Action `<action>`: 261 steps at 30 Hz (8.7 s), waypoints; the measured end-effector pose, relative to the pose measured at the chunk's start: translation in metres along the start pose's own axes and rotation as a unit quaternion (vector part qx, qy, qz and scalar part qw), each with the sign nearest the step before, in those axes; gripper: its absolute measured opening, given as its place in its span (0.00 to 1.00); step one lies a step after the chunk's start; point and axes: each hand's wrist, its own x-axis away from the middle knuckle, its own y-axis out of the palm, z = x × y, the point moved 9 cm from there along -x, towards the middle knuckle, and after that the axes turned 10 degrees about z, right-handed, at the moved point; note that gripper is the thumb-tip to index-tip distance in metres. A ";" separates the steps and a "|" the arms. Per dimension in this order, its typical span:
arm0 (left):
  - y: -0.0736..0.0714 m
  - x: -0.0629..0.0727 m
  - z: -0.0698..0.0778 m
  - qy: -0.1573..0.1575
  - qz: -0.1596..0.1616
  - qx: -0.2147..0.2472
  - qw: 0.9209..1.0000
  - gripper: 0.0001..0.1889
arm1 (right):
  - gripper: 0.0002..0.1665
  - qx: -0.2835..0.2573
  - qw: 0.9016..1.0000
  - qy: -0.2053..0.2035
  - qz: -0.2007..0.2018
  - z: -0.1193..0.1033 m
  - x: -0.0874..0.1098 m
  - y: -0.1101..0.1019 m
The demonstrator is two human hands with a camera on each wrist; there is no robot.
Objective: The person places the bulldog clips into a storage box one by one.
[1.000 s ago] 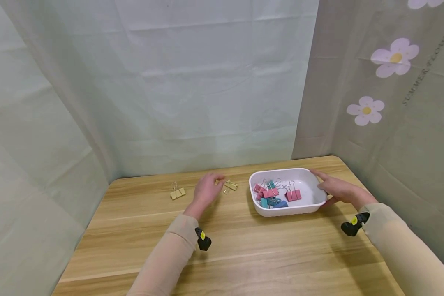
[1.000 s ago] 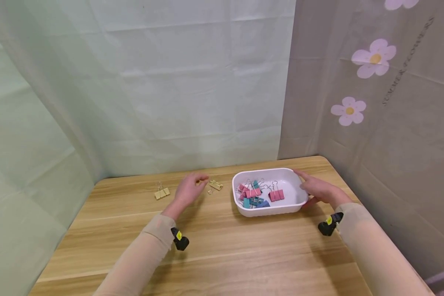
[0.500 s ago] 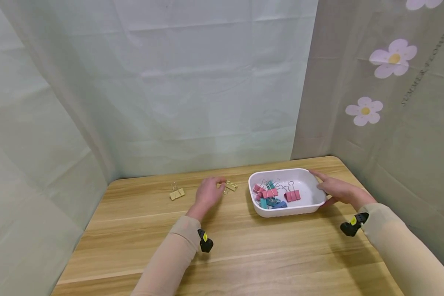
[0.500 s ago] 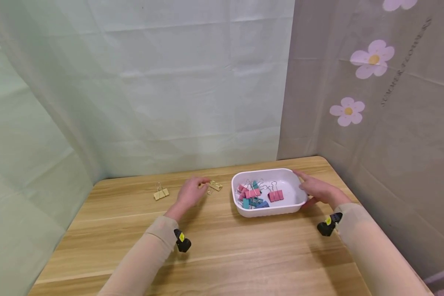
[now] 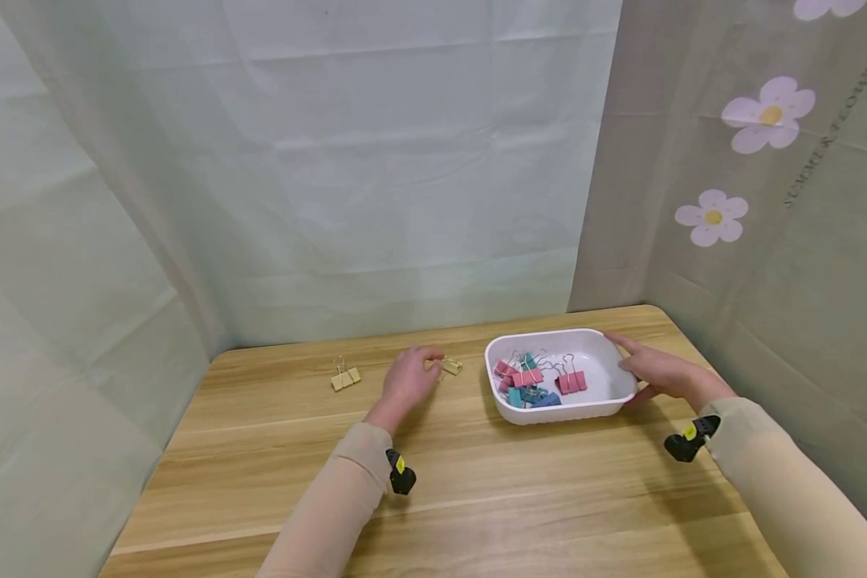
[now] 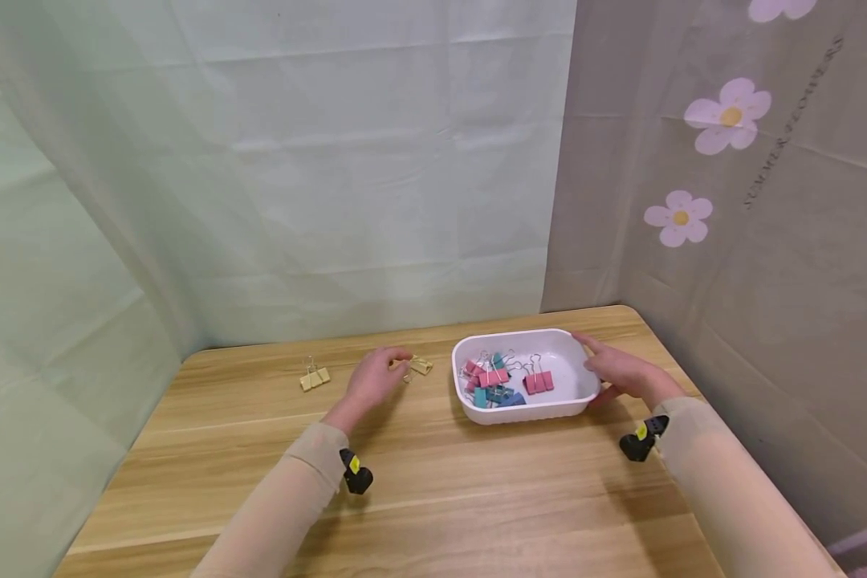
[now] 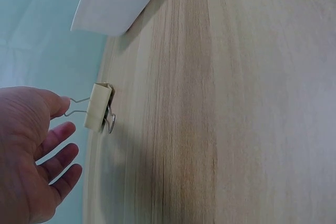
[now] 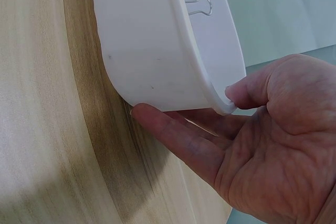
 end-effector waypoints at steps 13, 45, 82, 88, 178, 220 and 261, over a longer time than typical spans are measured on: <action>-0.007 0.007 -0.005 0.002 0.005 0.004 1.000 0.10 | 0.43 0.001 1.000 0.001 -0.001 -0.001 0.001 -0.001; -0.017 0.013 -0.018 -0.016 0.018 0.009 1.000 0.09 | 0.42 -0.006 1.000 0.002 -0.007 0.000 0.000 0.001; -0.014 0.014 -0.025 -0.052 0.012 -0.022 0.998 0.14 | 0.42 -0.002 1.000 0.006 -0.007 0.001 -0.002 -0.001; -0.015 0.014 -0.027 -0.059 0.009 -0.016 0.998 0.11 | 0.42 0.001 1.000 0.006 -0.007 0.000 -0.001 -0.002; -0.043 0.011 -0.012 -0.060 0.064 0.138 0.987 0.12 | 0.42 0.000 1.000 0.008 -0.008 -0.001 0.000 0.000; -0.073 0.004 0.034 -0.011 0.102 0.206 0.973 0.11 | 0.42 -0.005 1.000 0.001 -0.006 -0.001 0.001 0.000; -0.076 -0.008 0.083 0.015 0.113 0.248 0.962 0.10 | 0.42 0.010 1.000 0.009 0.003 0.000 0.000 0.000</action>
